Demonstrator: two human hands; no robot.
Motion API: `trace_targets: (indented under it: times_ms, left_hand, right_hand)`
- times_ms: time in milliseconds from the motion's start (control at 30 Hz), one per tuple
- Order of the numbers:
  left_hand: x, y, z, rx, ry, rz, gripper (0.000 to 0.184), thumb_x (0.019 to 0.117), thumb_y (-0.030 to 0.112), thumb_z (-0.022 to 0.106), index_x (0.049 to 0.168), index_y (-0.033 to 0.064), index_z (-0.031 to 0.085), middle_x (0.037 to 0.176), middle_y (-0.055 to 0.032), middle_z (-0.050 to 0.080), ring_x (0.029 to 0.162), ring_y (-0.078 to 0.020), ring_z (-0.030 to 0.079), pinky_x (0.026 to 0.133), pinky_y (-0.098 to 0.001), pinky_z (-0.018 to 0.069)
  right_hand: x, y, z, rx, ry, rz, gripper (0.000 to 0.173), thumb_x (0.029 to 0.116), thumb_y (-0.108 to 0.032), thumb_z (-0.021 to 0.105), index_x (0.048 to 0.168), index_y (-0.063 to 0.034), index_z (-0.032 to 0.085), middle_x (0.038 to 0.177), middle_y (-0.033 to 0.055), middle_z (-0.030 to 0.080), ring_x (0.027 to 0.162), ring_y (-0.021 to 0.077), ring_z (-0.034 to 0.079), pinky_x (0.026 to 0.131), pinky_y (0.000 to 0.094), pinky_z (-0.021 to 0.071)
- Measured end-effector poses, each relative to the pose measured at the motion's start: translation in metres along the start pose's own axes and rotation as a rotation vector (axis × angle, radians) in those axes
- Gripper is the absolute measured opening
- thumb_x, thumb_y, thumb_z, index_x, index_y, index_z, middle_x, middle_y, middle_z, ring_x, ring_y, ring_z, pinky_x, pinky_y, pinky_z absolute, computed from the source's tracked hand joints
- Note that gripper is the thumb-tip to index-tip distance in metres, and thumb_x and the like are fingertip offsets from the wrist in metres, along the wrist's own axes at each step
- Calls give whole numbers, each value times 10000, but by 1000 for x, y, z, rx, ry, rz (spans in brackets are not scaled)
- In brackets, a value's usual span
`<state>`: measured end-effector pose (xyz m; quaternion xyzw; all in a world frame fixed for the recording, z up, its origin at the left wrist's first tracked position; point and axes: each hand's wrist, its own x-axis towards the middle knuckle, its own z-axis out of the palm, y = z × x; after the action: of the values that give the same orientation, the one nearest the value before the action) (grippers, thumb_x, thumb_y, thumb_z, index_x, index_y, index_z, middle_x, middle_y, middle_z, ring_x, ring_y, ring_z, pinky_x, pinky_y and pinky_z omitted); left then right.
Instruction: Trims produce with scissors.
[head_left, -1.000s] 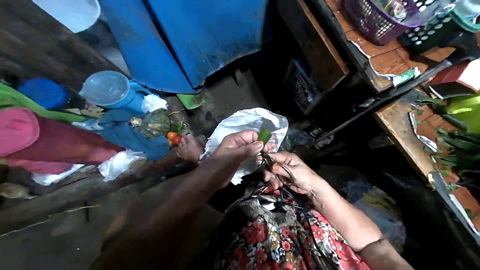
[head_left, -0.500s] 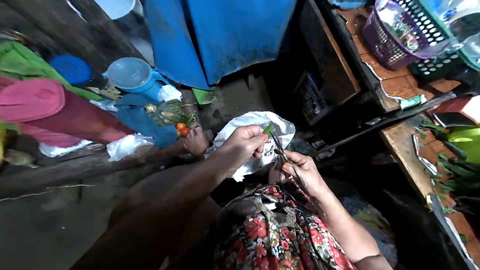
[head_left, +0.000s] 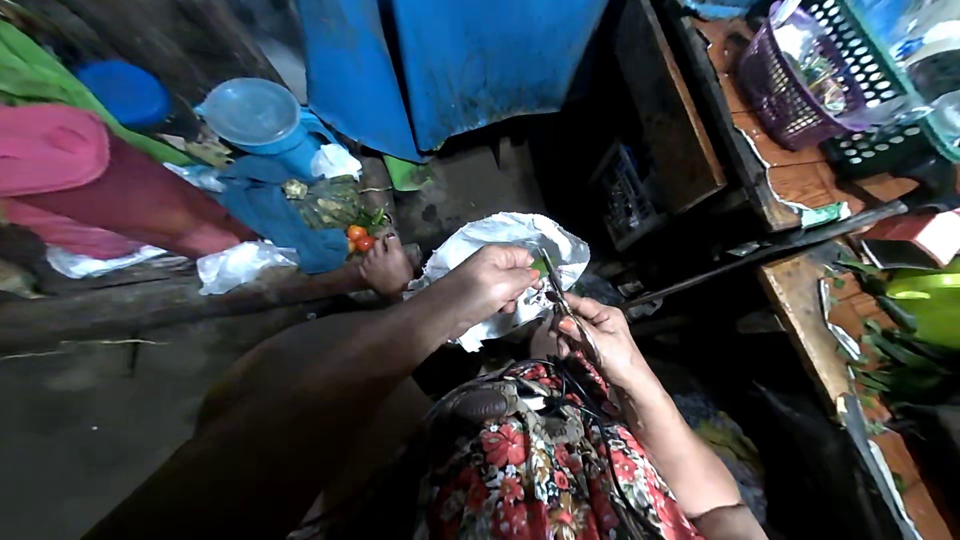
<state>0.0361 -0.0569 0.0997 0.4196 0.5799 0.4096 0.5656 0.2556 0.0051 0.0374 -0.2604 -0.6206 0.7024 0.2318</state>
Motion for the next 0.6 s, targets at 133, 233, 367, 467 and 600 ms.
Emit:
trace_targets:
  times_ms: [133,233,367,467,600]
  left_hand:
    - [0,3,0,13,3,-27,237,1056,51,478,861,28,611,651,-3,509,537,-51,458,526,-177,391]
    - [0,4,0,22,23,-37,243,1065,64,473,871,28,615,647,-2,493,550,-62,459,541,-188,395]
    - [1,2,-1,-26,86,-16,215,1064,47,454,952,20,636,687,-4,521,580,-64,503,558,-178,439]
    - [1,6,-1,-24,99,-34,214,1067,43,451,944,29,625,701,-9,530,592,-64,508,568,-175,442]
    - [1,5,0,74,53,-35,227,1068,63,476,911,22,635,685,-14,529,584,-69,503,557,-183,424]
  right_hand:
    - [0,2,0,30,-3,5,337,1011,-136,622,1272,77,623,862,11,709,616,37,608,563,191,531]
    - [0,4,0,45,32,-8,308,1003,-119,632,1242,76,633,847,21,705,609,46,611,557,199,536]
    - [-2,2,-2,13,40,0,373,989,-187,669,1247,77,613,860,15,703,670,57,638,616,216,558]
    - [-3,3,-4,-35,6,-15,483,972,-295,697,1261,82,607,901,14,704,711,64,645,650,227,566]
    - [-3,1,-2,-131,-8,-20,441,977,-272,688,1256,65,632,896,11,703,707,54,643,644,218,566]
